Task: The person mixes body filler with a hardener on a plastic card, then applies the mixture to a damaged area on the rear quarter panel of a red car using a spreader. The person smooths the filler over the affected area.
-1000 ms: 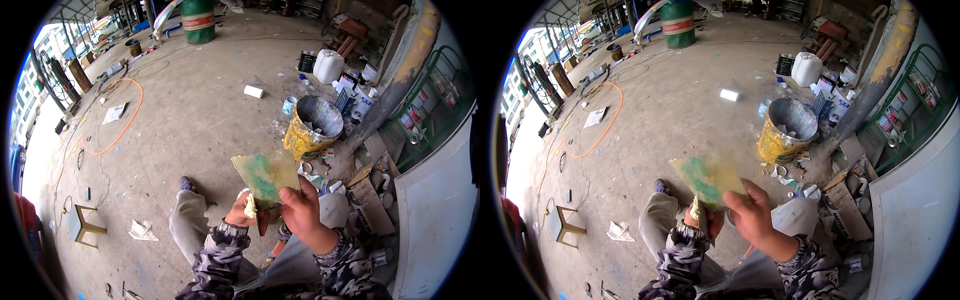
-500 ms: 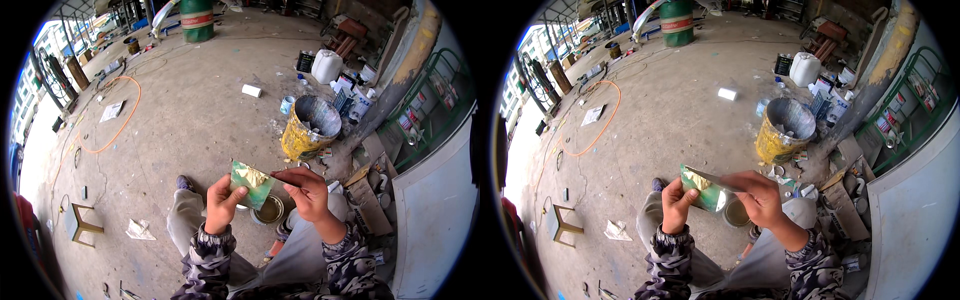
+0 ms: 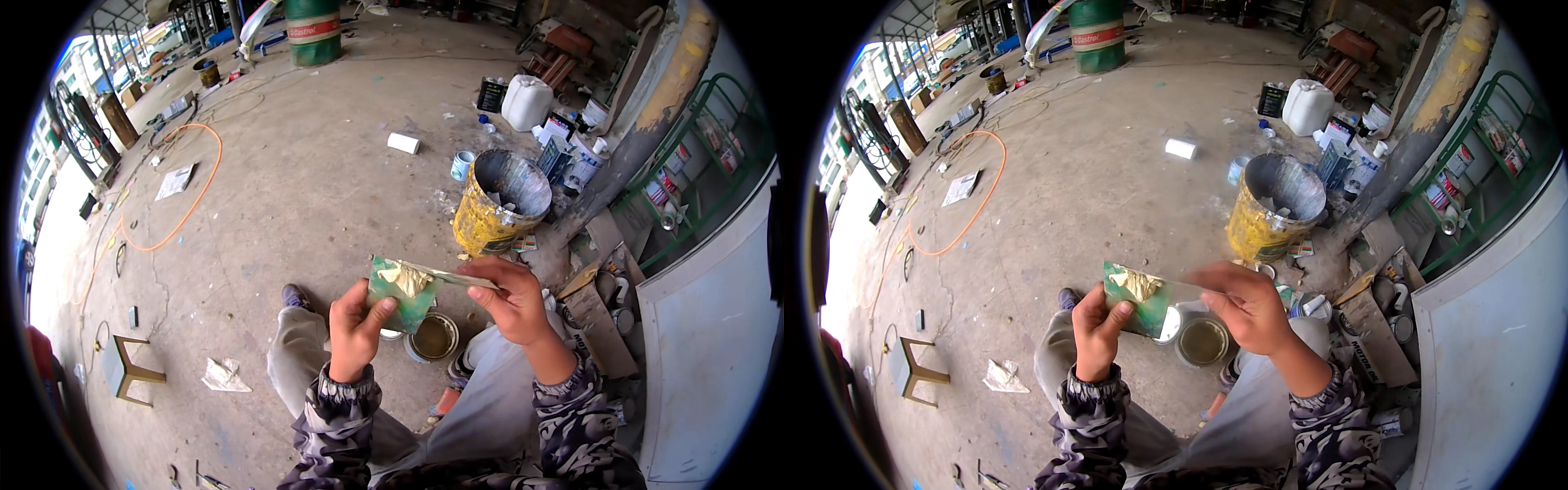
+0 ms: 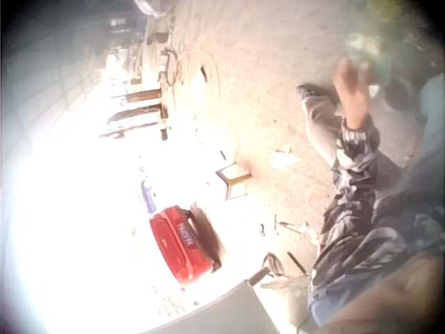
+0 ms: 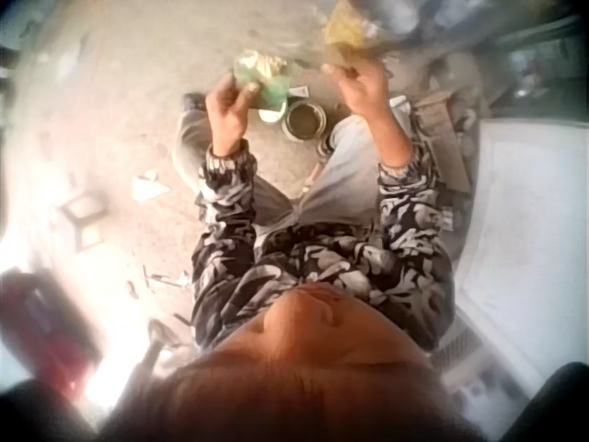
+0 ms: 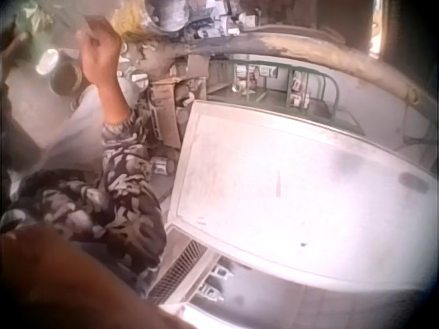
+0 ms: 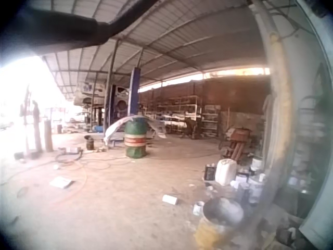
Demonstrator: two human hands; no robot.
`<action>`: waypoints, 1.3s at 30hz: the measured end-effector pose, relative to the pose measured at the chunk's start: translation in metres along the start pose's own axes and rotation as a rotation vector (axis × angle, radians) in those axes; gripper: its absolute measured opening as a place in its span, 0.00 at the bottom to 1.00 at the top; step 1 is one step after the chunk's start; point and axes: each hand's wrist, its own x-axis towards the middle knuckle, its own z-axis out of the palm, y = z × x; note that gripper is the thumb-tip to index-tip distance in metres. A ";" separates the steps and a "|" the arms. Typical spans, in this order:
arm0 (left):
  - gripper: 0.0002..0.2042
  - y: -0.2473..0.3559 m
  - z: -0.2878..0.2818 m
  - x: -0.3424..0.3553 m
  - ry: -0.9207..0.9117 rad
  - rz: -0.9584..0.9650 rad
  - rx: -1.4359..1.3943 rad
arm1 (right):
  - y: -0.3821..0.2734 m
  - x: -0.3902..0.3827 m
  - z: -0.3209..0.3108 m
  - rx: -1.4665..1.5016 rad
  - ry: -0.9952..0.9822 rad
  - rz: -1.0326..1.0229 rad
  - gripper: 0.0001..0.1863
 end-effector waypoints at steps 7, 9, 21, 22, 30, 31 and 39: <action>0.06 0.007 0.007 0.000 0.021 -0.032 -0.013 | 0.032 0.004 -0.002 -0.207 0.016 -0.024 0.14; 0.06 0.001 0.005 -0.001 0.011 -0.030 -0.018 | 0.031 -0.003 -0.003 0.004 0.096 0.196 0.13; 0.08 0.001 0.000 0.001 0.006 -0.009 0.074 | 0.009 0.006 -0.003 -0.275 -0.128 -0.111 0.12; 0.08 0.000 0.001 0.001 0.005 -0.014 0.083 | 0.012 0.007 -0.003 -0.330 -0.120 -0.107 0.12; 0.06 -0.006 0.004 -0.004 -0.035 -0.118 -0.056 | -0.003 -0.004 -0.001 0.282 -0.092 0.087 0.13; 0.06 -0.003 0.004 -0.004 -0.022 -0.120 -0.056 | 0.000 -0.002 0.001 0.228 -0.111 0.052 0.13; 0.05 0.002 0.017 -0.005 0.005 -0.092 -0.042 | 0.064 -0.010 -0.011 0.110 0.072 0.135 0.14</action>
